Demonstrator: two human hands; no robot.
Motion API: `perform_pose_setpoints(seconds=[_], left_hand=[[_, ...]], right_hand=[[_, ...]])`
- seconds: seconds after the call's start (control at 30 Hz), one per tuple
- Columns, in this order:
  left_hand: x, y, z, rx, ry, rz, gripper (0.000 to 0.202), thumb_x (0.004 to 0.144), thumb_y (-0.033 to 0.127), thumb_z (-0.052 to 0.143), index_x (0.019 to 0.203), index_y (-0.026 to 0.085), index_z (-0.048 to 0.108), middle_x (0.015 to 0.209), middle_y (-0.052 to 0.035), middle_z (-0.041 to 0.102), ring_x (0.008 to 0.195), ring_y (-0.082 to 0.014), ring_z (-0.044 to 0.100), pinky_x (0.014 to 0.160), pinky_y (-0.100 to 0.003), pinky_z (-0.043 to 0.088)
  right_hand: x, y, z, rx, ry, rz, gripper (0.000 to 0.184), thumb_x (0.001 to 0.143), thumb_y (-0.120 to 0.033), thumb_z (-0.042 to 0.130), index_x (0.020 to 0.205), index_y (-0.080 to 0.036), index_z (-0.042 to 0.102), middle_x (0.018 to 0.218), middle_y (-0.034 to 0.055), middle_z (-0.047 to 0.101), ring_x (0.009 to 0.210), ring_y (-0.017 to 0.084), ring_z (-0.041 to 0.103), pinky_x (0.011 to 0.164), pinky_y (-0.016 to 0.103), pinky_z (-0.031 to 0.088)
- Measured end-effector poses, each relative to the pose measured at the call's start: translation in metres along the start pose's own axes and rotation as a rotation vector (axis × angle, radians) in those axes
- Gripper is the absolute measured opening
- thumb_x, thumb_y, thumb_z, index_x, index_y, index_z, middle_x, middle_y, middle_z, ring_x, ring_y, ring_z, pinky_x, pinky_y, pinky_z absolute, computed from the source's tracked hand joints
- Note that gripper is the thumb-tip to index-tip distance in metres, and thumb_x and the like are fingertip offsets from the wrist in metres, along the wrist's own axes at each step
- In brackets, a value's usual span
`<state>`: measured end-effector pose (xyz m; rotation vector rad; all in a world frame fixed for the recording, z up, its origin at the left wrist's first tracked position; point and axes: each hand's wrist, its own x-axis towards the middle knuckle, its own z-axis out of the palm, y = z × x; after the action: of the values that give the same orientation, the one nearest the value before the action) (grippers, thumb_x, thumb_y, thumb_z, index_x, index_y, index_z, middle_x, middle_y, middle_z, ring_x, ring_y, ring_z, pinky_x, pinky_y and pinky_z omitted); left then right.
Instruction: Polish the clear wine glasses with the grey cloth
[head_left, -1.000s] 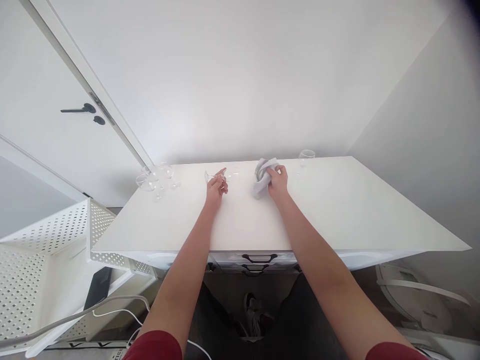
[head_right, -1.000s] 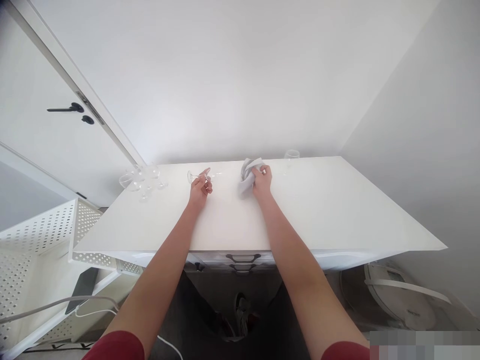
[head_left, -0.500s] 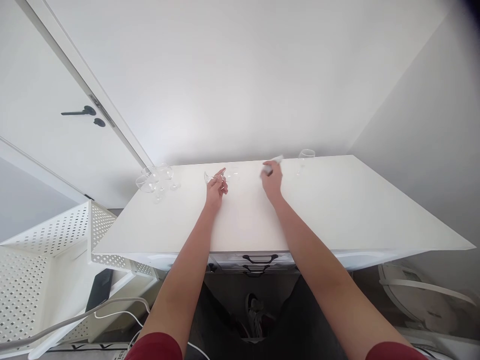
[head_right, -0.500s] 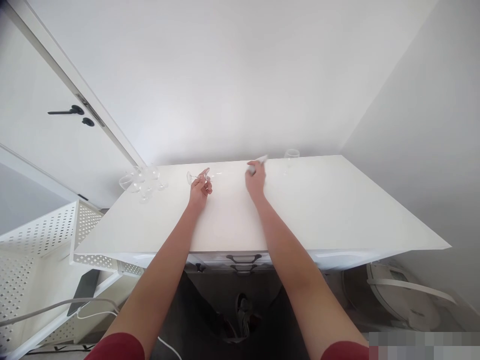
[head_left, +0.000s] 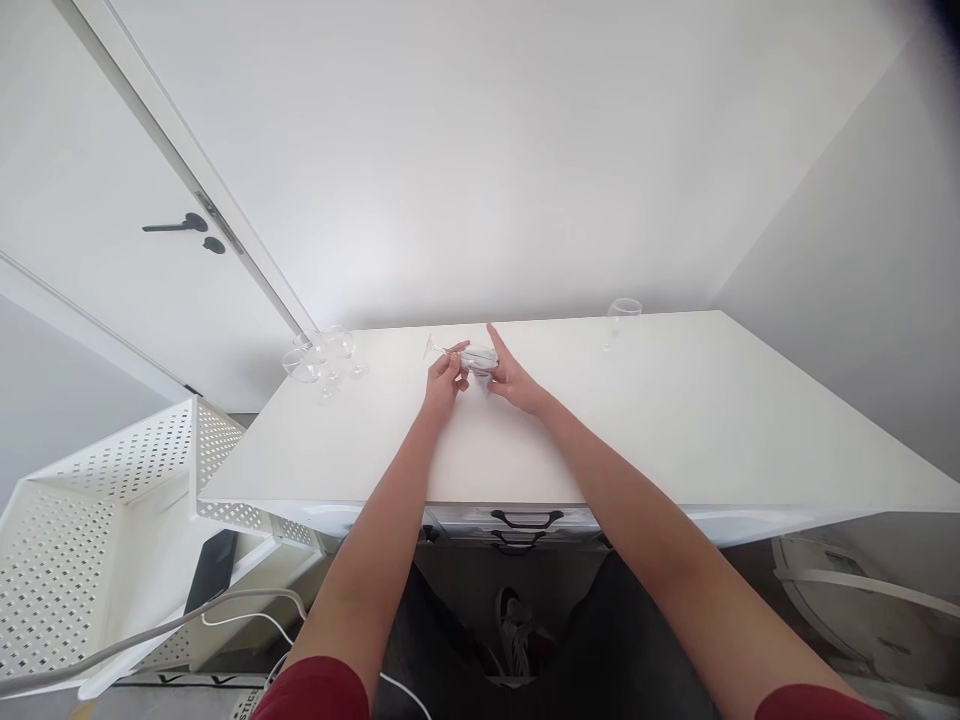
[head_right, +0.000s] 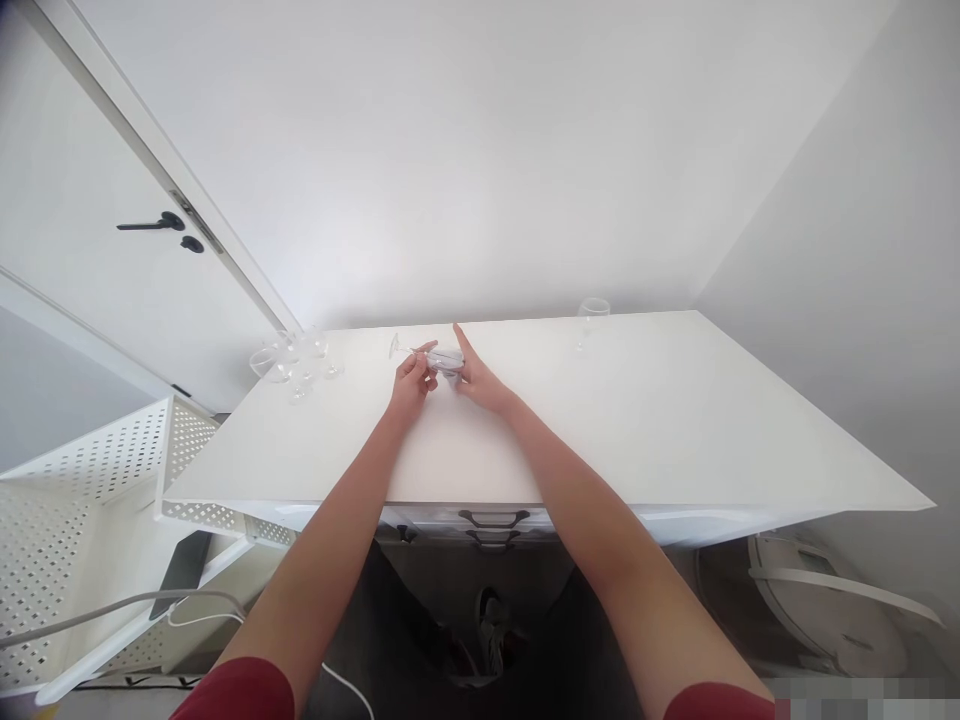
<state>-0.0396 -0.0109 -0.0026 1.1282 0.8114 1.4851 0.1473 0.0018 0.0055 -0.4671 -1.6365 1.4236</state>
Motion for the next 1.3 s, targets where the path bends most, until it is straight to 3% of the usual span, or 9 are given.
perform_pose_setpoints(seconds=[0.2,0.37,0.47,0.67,0.8,0.93,1.07,1.17,1.3], left_hand=[[0.001,0.002,0.000,-0.023,0.015,0.043,0.042,0.084,0.054,0.079,0.066,0.018,0.068,0.127,-0.0098,0.067,0.087,-0.0142,0.059,0.058,-0.028,0.041],[0.001,0.001,0.000,-0.011,0.013,0.040,0.037,0.084,0.053,0.079,0.071,0.019,0.073,0.138,-0.0091,0.063,0.095,-0.0158,0.060,0.059,-0.027,0.045],[0.001,0.000,0.001,0.036,0.023,0.059,0.039,0.083,0.055,0.078,0.074,0.018,0.074,0.144,-0.0090,0.059,0.097,-0.0166,0.061,0.062,-0.027,0.050],[0.004,-0.003,-0.007,0.094,0.197,0.103,0.035,0.082,0.051,0.080,0.074,0.017,0.072,0.126,-0.0109,0.070,0.078,-0.0120,0.059,0.062,-0.028,0.048],[0.007,-0.002,-0.009,0.020,0.230,0.109,0.030,0.082,0.047,0.081,0.075,0.019,0.072,0.122,-0.0102,0.071,0.083,-0.0136,0.060,0.059,-0.027,0.043],[0.004,-0.001,-0.004,0.020,0.131,0.069,0.027,0.080,0.045,0.083,0.090,0.021,0.076,0.127,-0.0099,0.069,0.076,-0.0099,0.055,0.059,-0.025,0.042],[0.003,-0.001,-0.002,0.051,0.051,0.088,0.031,0.078,0.046,0.086,0.088,0.019,0.076,0.120,-0.0103,0.071,0.067,-0.0074,0.050,0.057,-0.025,0.041],[0.005,0.001,-0.006,0.020,0.098,0.106,0.032,0.080,0.049,0.084,0.084,0.019,0.074,0.117,-0.0113,0.071,0.076,-0.0107,0.056,0.056,-0.024,0.040],[0.006,0.003,-0.008,-0.018,0.181,0.089,0.032,0.083,0.049,0.080,0.080,0.019,0.070,0.122,-0.0131,0.070,0.090,-0.0147,0.061,0.056,-0.024,0.038]], right_hand=[[0.002,-0.006,-0.004,0.166,0.152,0.039,0.102,0.068,-0.016,0.073,0.161,-0.030,0.033,0.099,0.0009,0.075,0.091,0.021,0.068,0.081,0.032,0.054],[-0.001,-0.007,-0.008,0.206,0.157,0.071,0.111,0.070,-0.020,0.076,0.165,-0.033,0.022,0.101,0.0021,0.075,0.089,0.021,0.067,0.080,0.034,0.053],[-0.002,-0.003,-0.005,0.155,0.066,0.065,0.115,0.071,-0.019,0.076,0.167,-0.035,0.014,0.110,0.0043,0.074,0.087,0.018,0.066,0.079,0.032,0.052],[0.004,0.004,0.000,0.117,0.024,0.165,0.117,0.068,-0.012,0.072,0.168,-0.034,0.014,0.112,0.0043,0.075,0.076,0.014,0.062,0.071,0.027,0.050],[0.005,0.000,-0.004,0.297,0.080,0.188,0.113,0.062,-0.010,0.071,0.164,-0.029,0.026,0.109,0.0051,0.075,0.090,0.019,0.067,0.078,0.030,0.052],[0.004,0.002,-0.004,0.283,0.181,0.142,0.114,0.062,-0.008,0.067,0.164,-0.033,0.023,0.110,0.0043,0.075,0.093,0.020,0.067,0.080,0.031,0.053],[0.005,0.005,-0.003,0.253,0.076,0.192,0.109,0.060,-0.007,0.068,0.160,-0.031,0.032,0.114,0.0050,0.076,0.088,0.019,0.067,0.074,0.029,0.052],[0.005,0.003,-0.005,0.301,0.019,0.214,0.100,0.059,-0.007,0.069,0.154,-0.028,0.043,0.110,0.0049,0.076,0.087,0.019,0.067,0.075,0.030,0.053],[0.006,0.002,-0.010,0.360,0.197,0.162,0.088,0.058,-0.008,0.067,0.142,-0.029,0.052,0.106,0.0033,0.075,0.088,0.020,0.067,0.075,0.032,0.054]])
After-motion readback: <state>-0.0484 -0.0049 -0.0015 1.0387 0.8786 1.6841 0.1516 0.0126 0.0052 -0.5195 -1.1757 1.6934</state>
